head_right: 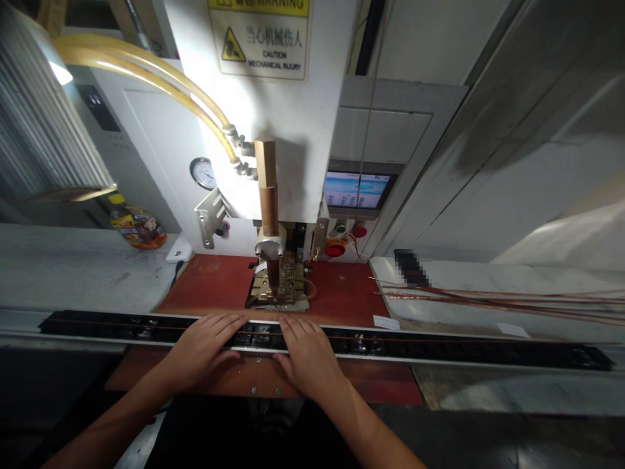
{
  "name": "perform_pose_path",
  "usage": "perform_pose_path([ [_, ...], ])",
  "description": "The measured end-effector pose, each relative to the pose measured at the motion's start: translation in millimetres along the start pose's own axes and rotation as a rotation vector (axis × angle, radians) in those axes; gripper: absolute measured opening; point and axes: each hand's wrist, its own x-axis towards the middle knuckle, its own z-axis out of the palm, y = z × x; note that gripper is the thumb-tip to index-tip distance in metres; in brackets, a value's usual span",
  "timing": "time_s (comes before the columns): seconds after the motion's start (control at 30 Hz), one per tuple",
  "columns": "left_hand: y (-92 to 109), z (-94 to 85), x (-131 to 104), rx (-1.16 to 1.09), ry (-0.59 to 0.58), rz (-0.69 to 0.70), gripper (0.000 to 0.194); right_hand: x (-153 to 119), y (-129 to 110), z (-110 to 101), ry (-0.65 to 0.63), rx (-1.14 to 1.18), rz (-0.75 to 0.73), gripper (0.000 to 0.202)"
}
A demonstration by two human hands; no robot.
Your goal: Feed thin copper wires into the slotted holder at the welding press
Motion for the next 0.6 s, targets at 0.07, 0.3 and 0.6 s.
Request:
perform_pose_path([
  [0.07,-3,-0.4,-3,0.013,-0.009,-0.003,0.052,0,0,0,-0.003,0.003,0.0,0.058],
  [0.3,-2,-1.0,-4,-0.008,0.024,0.01,0.053,2,-3,1,-0.004,-0.003,-0.005,0.059],
  [0.6,19,-1.8,9,0.01,0.028,0.019,0.053,9,-11,8,-0.003,-0.008,-0.025,0.055],
])
